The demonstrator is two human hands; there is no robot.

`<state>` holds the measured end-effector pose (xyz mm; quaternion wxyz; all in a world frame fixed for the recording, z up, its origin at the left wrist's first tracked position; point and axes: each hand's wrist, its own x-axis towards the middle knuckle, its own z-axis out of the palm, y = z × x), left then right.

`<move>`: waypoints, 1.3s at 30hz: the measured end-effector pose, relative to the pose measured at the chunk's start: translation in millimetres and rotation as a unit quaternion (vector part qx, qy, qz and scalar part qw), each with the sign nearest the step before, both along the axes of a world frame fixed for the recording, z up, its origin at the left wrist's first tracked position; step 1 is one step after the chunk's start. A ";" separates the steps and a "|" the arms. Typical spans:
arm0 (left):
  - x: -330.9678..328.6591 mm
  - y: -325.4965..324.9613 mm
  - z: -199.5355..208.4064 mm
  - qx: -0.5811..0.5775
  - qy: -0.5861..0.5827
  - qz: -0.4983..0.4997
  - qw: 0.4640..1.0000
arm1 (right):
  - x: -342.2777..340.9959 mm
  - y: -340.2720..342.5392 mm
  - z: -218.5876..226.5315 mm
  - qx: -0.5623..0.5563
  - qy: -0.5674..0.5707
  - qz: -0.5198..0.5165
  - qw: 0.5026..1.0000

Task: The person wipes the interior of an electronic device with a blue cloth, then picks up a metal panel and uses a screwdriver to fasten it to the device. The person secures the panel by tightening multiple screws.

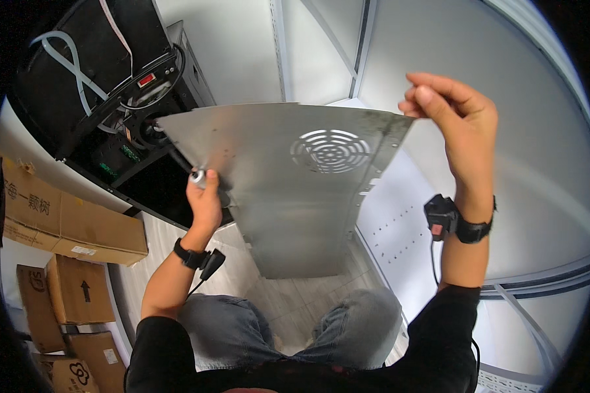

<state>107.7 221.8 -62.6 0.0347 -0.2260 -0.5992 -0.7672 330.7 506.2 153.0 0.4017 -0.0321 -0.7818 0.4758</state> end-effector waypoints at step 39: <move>-67.1 -191.1 28.4 -0.008 -0.083 0.272 0.959 | -225.2 -176.3 -136.6 -0.370 0.023 0.048 0.928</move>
